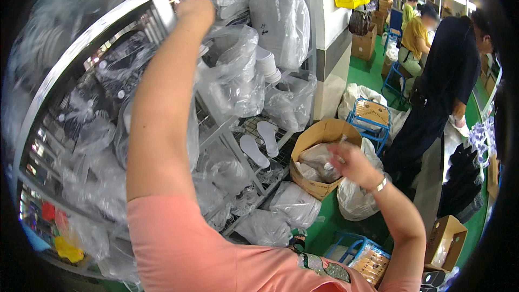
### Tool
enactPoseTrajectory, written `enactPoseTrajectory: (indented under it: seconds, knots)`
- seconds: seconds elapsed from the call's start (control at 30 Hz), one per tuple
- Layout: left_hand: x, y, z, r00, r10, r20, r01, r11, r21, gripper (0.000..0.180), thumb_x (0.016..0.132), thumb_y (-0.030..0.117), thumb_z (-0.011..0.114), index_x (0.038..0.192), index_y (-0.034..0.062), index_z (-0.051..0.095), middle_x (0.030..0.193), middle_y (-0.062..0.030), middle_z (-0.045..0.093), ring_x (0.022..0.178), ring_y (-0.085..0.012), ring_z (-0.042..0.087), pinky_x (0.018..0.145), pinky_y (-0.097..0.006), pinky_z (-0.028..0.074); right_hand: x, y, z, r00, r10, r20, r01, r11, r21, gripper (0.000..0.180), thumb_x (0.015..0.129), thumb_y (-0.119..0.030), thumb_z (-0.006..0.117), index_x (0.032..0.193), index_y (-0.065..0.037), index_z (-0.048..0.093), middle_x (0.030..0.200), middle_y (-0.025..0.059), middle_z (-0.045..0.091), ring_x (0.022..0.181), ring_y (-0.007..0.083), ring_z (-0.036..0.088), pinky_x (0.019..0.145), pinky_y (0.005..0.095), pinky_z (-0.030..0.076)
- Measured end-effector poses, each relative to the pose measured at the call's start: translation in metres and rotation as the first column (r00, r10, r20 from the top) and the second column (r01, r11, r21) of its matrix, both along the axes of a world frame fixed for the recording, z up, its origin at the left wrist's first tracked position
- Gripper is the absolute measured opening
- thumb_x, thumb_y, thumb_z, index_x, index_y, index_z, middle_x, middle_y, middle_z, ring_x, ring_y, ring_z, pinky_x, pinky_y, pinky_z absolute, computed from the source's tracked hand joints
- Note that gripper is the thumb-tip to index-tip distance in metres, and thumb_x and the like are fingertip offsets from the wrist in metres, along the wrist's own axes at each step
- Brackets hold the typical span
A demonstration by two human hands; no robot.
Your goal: The person places white insoles into a series of purple and white shoes on a conveyor belt. The person picks up stacks of insoles from a shelf, brings them to the conveyor, and inserts them into each shoe one by one.
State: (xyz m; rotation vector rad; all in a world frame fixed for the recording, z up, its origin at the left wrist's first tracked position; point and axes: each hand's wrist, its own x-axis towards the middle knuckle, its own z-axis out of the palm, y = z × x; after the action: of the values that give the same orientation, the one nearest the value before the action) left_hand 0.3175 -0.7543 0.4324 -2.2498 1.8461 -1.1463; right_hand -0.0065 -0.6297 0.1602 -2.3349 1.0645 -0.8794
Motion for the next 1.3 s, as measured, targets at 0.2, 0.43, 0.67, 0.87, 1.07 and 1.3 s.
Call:
enactPoseTrajectory:
  seconds: [0.2, 0.43, 0.67, 0.87, 1.07, 1.3]
  knots:
    - [0.027, -0.049, 0.009, 0.968, 0.249, -0.04, -0.237, 0.953, 0.191, 0.027, 0.063, -0.001, 0.054, 0.089, -0.0012, 0.062, 0.092, -0.0191, 0.06, 0.084, -0.0299, 0.06, 0.07, -0.037, 0.048, 0.099, -0.165, 0.037, 0.998, -0.035, 0.05, 0.049, 0.946, -0.319, 0.03, 0.074, -0.02, 0.058, 0.099, -0.003, 0.054, 0.095, 0.0152, 0.055, 0.087, 0.0318, 0.053, 0.075, 0.038, 0.044]
    - [0.029, -0.051, 0.014, 0.94, 0.341, 0.007, -0.339, 0.933, 0.124, 0.026, 0.068, 0.003, 0.051, 0.091, 0.0007, 0.062, 0.097, -0.0196, 0.058, 0.088, -0.0297, 0.059, 0.071, -0.039, 0.048, 0.179, -0.26, 0.074, 0.991, -0.132, -0.021, 0.115, 0.923, -0.368, 0.032, 0.073, -0.024, 0.058, 0.099, -0.005, 0.057, 0.098, 0.0133, 0.056, 0.097, 0.0289, 0.049, 0.08, 0.0357, 0.043]
    - [0.014, -0.036, 0.013, 0.916, 0.248, 0.315, -0.2, 0.964, -0.177, 0.014, 0.074, 0.008, 0.052, 0.08, 0.0065, 0.064, 0.083, -0.0098, 0.064, 0.078, -0.0246, 0.063, 0.059, -0.037, 0.051, 0.206, -0.272, 0.088, 0.88, -0.234, -0.413, 0.119, 0.951, -0.285, 0.018, 0.071, -0.013, 0.052, 0.085, -0.008, 0.063, 0.093, 0.0111, 0.059, 0.087, 0.0291, 0.056, 0.074, 0.0354, 0.046]
    - [0.003, -0.015, 0.01, 0.933, 0.059, 0.356, 0.079, 0.93, -0.36, 0.025, 0.073, 0.005, 0.05, 0.097, 0.0075, 0.054, 0.089, -0.0098, 0.06, 0.08, -0.0237, 0.06, 0.058, -0.035, 0.051, 0.183, -0.257, 0.105, 0.878, -0.478, -0.038, 0.337, 0.671, -0.66, 0.012, 0.078, -0.014, 0.047, 0.087, -0.007, 0.049, 0.086, 0.0103, 0.058, 0.072, 0.0262, 0.06, 0.059, 0.0352, 0.048]
    - [-0.074, 0.015, -0.013, 0.587, -0.775, 0.235, 0.719, 0.365, -0.591, 0.028, 0.084, 0.006, 0.044, 0.111, 0.0087, 0.053, 0.102, -0.012, 0.057, 0.09, -0.0269, 0.055, 0.076, -0.033, 0.044, 0.025, -0.182, 0.079, 0.723, -0.562, 0.401, 0.664, 0.727, -0.178, 0.011, 0.084, -0.012, 0.041, 0.088, -0.005, 0.048, 0.061, 0.0107, 0.054, 0.051, 0.0253, 0.054, 0.05, 0.0361, 0.046]
    - [-0.18, 0.126, -0.089, -0.279, -0.514, -0.811, 0.867, 0.229, -0.443, 0.026, 0.076, 0.004, 0.058, 0.101, -0.003, 0.054, 0.086, -0.0071, 0.056, 0.075, -0.0129, 0.052, 0.061, -0.023, 0.044, -0.099, 0.129, 0.019, 0.611, -0.642, 0.464, 0.386, 0.752, 0.534, 0.025, 0.089, -0.025, 0.04, 0.081, -0.002, 0.045, 0.062, 0.0056, 0.049, 0.043, 0.0122, 0.05, 0.045, 0.0269, 0.043]
